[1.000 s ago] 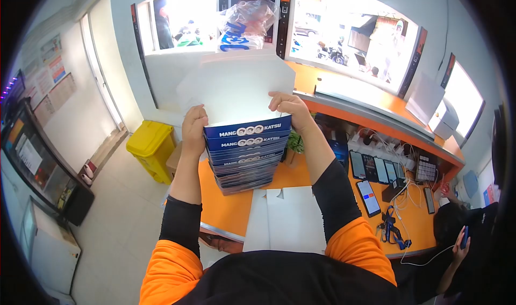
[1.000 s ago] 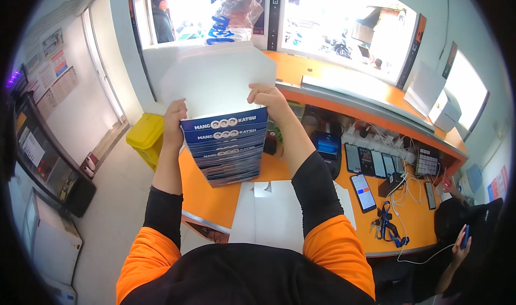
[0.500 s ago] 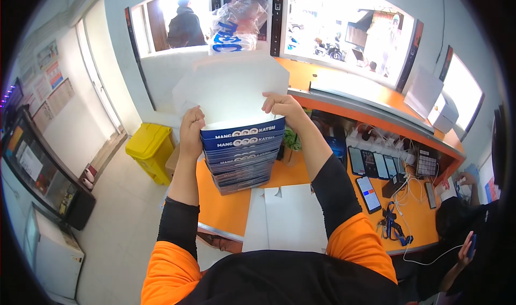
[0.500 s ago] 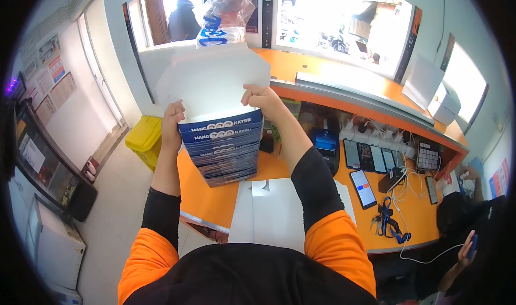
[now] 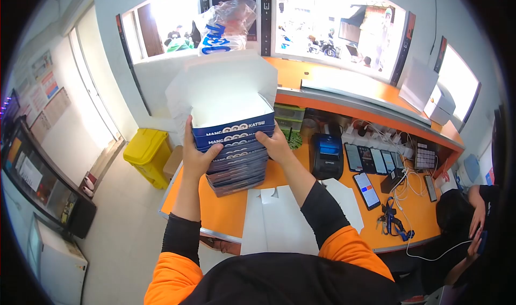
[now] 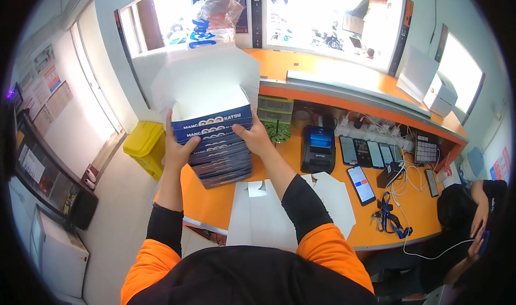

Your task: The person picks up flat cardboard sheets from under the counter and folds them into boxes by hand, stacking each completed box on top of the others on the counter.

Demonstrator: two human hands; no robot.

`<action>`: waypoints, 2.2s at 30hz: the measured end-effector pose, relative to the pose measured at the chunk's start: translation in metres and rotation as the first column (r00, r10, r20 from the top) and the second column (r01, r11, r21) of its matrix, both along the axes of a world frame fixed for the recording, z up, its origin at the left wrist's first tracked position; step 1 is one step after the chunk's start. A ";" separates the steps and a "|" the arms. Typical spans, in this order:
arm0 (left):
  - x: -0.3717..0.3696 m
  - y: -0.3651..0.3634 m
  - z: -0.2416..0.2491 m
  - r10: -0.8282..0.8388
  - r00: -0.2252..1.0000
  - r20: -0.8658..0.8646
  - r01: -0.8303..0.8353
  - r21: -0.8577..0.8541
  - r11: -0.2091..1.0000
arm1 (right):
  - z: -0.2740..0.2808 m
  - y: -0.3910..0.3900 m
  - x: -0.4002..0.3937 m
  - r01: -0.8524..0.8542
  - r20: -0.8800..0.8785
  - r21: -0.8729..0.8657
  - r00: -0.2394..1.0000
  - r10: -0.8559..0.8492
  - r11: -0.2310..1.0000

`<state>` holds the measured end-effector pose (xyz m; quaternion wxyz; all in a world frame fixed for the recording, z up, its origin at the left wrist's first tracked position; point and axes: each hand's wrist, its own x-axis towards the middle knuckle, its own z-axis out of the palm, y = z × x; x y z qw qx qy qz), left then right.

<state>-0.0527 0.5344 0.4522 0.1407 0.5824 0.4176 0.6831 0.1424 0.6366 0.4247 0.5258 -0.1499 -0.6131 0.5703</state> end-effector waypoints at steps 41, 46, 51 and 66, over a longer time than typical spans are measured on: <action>0.136 -0.113 -0.193 -0.265 0.626 -0.734 -0.498 -0.637 0.588 | -0.130 -0.179 0.288 0.794 0.800 0.430 -0.114 -0.589 0.430; 0.132 -0.106 -0.203 -0.213 0.668 -0.713 -0.468 -0.625 0.625 | -0.109 -0.175 0.349 0.596 0.662 -0.344 0.702 -0.262 0.726; 0.167 -0.131 -0.152 -0.256 0.544 -0.799 -0.263 -0.452 0.852 | -0.070 -0.191 0.311 0.211 -0.116 -0.557 0.938 -0.326 0.804; 0.175 -0.226 -0.068 -0.436 0.616 -0.656 0.024 -0.537 0.843 | 0.005 -0.217 0.210 0.035 -0.408 -0.534 0.865 -0.293 0.845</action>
